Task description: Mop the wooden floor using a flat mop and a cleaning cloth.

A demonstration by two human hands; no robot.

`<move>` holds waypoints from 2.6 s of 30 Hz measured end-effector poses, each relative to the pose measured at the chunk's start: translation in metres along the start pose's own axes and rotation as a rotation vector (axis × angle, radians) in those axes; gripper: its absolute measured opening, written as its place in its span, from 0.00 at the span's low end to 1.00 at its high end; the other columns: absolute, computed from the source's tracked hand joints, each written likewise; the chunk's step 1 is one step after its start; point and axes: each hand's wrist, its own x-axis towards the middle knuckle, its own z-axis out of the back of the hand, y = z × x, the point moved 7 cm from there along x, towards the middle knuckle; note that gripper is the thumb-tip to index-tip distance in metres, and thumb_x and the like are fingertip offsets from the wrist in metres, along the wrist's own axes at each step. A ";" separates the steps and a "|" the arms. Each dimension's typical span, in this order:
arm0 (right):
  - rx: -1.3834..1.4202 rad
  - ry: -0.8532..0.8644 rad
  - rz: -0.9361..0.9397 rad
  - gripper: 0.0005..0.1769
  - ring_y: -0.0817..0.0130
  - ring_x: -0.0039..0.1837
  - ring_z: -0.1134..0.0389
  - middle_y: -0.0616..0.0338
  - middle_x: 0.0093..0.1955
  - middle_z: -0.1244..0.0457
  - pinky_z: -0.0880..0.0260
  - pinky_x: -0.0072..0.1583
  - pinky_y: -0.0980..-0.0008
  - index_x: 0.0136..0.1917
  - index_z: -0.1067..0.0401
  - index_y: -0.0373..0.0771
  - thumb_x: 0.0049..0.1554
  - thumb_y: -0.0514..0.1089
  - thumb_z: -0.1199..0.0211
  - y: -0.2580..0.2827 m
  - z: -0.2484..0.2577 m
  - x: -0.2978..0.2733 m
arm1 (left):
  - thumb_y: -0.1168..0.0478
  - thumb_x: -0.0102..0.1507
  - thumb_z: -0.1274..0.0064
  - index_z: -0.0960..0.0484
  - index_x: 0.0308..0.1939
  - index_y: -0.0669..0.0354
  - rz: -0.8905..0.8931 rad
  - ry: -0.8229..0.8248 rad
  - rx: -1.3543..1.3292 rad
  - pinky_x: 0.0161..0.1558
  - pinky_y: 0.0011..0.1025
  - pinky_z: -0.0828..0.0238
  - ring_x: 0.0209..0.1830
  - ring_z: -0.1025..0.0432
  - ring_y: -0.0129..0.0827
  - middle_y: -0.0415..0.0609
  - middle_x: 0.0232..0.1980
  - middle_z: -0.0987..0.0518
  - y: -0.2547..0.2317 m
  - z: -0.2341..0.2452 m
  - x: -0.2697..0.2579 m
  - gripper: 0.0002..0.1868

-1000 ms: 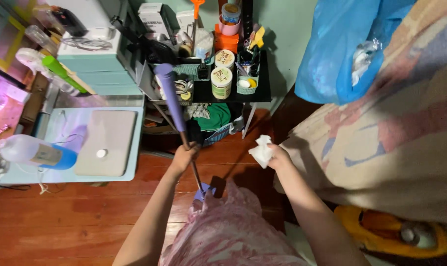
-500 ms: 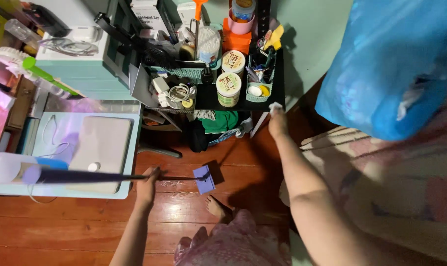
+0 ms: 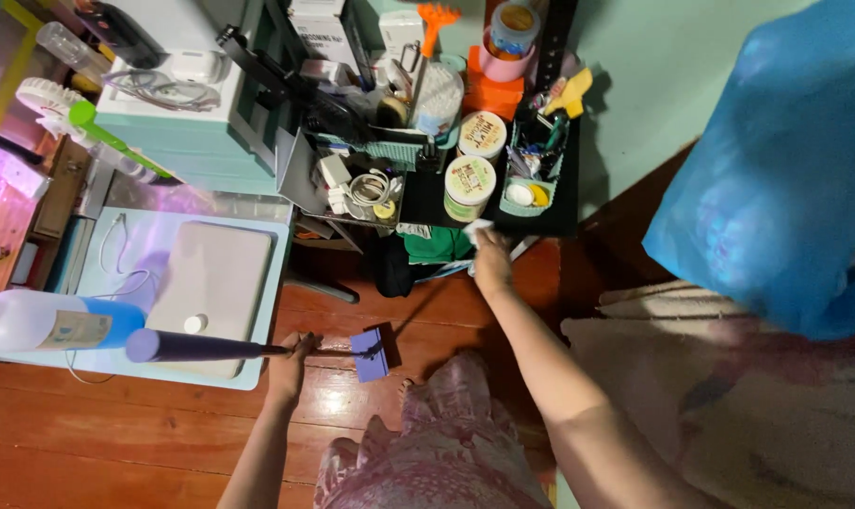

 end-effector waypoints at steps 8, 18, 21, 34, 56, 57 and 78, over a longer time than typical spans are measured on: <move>0.645 -0.274 -0.245 0.30 0.46 0.67 0.33 0.42 0.66 0.34 0.36 0.68 0.57 0.71 0.34 0.34 0.56 0.28 0.53 -0.009 -0.029 0.047 | 0.62 0.68 0.50 0.20 0.38 0.68 0.104 -0.101 -0.057 0.53 0.32 0.31 0.46 0.23 0.36 0.57 0.44 0.15 0.029 0.017 -0.006 0.10; 0.380 0.003 -0.263 0.29 0.49 0.67 0.34 0.47 0.65 0.34 0.34 0.68 0.57 0.70 0.30 0.44 0.58 0.28 0.50 0.034 -0.026 0.048 | 0.63 0.71 0.51 0.23 0.40 0.73 0.157 -0.156 -0.197 0.52 0.33 0.30 0.51 0.21 0.38 0.57 0.45 0.16 0.029 0.007 -0.018 0.12; 0.329 -0.163 -0.137 0.31 0.46 0.71 0.39 0.44 0.69 0.40 0.39 0.71 0.55 0.71 0.33 0.40 0.55 0.28 0.51 0.067 0.046 0.065 | 0.64 0.70 0.51 0.23 0.40 0.71 0.164 -0.186 -0.246 0.51 0.32 0.29 0.51 0.21 0.36 0.54 0.44 0.17 0.028 -0.001 -0.019 0.11; -0.054 0.154 0.286 0.36 0.42 0.84 0.60 0.38 0.83 0.58 0.60 0.80 0.49 0.81 0.50 0.32 0.63 0.40 0.45 0.019 -0.025 0.082 | 0.64 0.69 0.49 0.23 0.30 0.67 0.082 -0.196 -0.046 0.43 0.29 0.34 0.36 0.31 0.29 0.48 0.32 0.23 0.027 -0.031 -0.024 0.13; 0.102 0.165 0.333 0.22 0.50 0.74 0.42 0.51 0.72 0.40 0.42 0.73 0.56 0.65 0.29 0.35 0.57 0.31 0.44 -0.092 0.081 0.027 | 0.64 0.67 0.49 0.18 0.47 0.73 0.191 -0.142 -0.099 0.54 0.33 0.31 0.49 0.23 0.38 0.56 0.46 0.15 0.020 -0.078 0.018 0.12; 0.089 0.127 0.285 0.20 0.49 0.74 0.41 0.50 0.71 0.39 0.41 0.73 0.56 0.63 0.29 0.34 0.56 0.32 0.43 -0.105 0.084 0.026 | 0.64 0.67 0.48 0.17 0.47 0.73 0.189 -0.146 -0.090 0.55 0.32 0.32 0.49 0.23 0.37 0.55 0.47 0.15 0.018 -0.080 0.019 0.12; 0.507 -0.029 0.095 0.18 0.38 0.65 0.36 0.39 0.62 0.33 0.37 0.67 0.47 0.58 0.26 0.33 0.57 0.44 0.41 -0.184 0.039 0.200 | 0.59 0.67 0.50 0.18 0.46 0.69 0.204 -0.190 -0.141 0.60 0.34 0.36 0.55 0.26 0.38 0.57 0.51 0.17 -0.017 -0.134 0.035 0.14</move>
